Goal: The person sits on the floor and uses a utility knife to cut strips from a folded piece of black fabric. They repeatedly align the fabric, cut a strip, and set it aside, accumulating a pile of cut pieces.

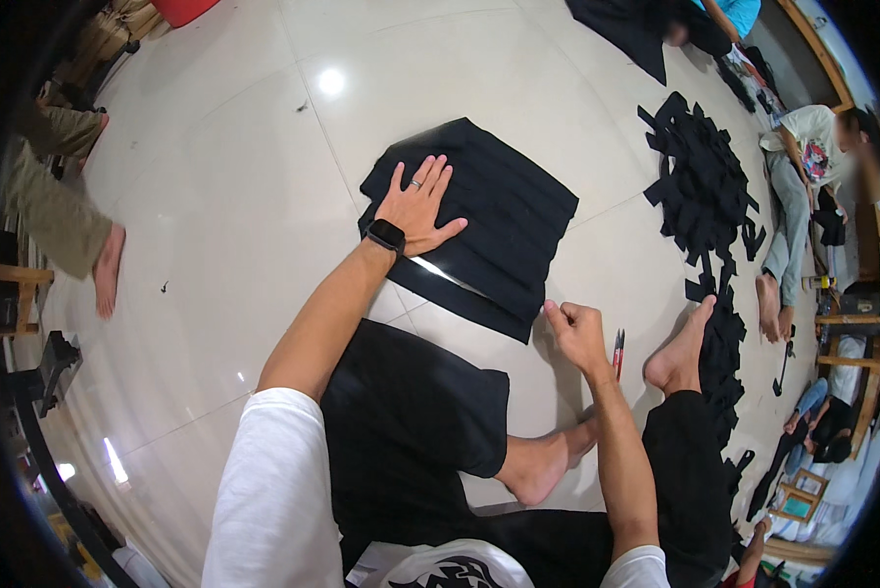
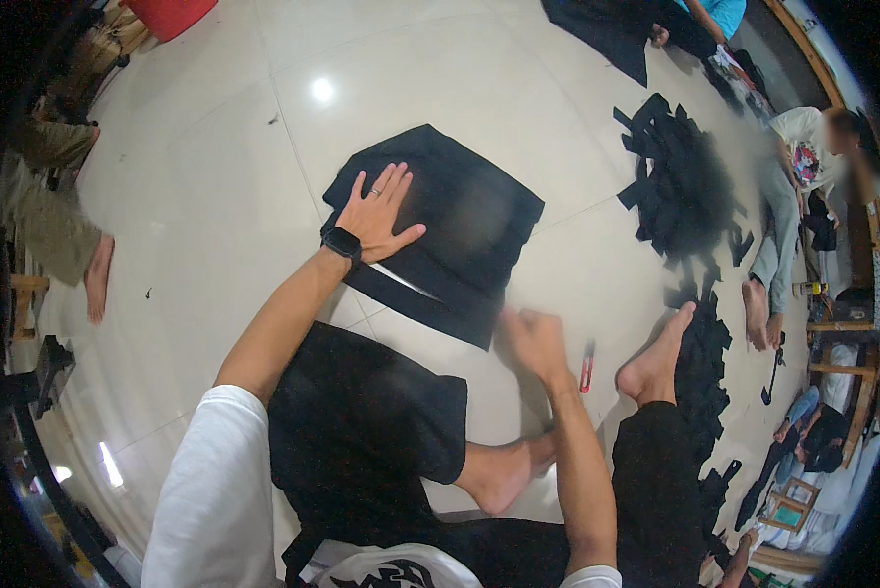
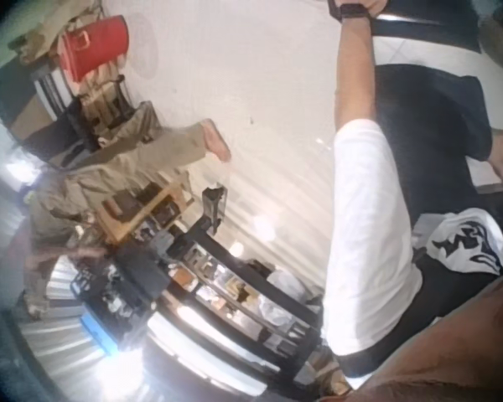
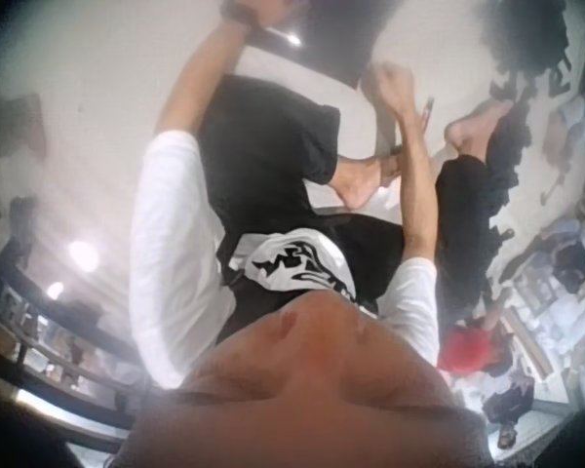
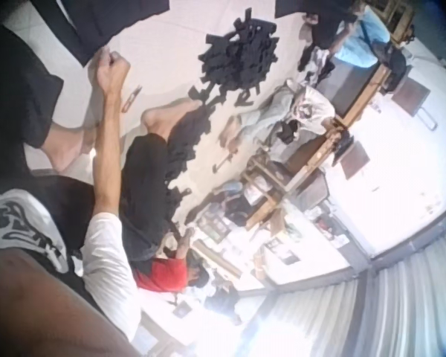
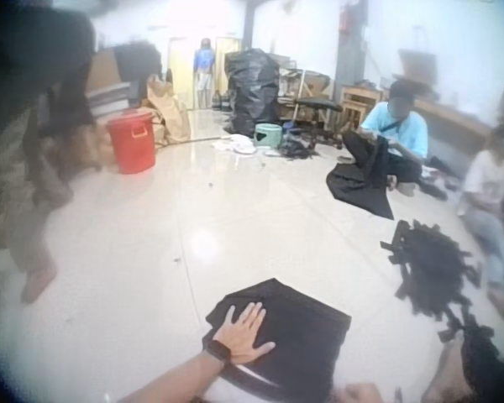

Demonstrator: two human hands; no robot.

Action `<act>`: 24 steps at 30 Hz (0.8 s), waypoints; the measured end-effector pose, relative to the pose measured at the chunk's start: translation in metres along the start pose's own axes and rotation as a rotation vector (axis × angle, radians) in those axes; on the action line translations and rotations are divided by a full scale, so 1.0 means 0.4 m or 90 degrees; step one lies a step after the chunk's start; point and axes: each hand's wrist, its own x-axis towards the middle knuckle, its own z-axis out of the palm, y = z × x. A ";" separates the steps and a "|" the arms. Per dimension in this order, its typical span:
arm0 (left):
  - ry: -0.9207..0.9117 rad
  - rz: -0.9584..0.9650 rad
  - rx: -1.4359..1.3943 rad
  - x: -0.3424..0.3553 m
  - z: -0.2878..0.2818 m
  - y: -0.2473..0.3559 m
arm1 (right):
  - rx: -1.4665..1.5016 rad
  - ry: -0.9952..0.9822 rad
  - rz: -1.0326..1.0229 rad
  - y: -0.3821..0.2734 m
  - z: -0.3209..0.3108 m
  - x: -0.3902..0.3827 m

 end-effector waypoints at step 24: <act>0.014 0.005 -0.009 -0.007 0.002 -0.001 | -0.253 0.007 0.135 0.255 -0.582 -0.263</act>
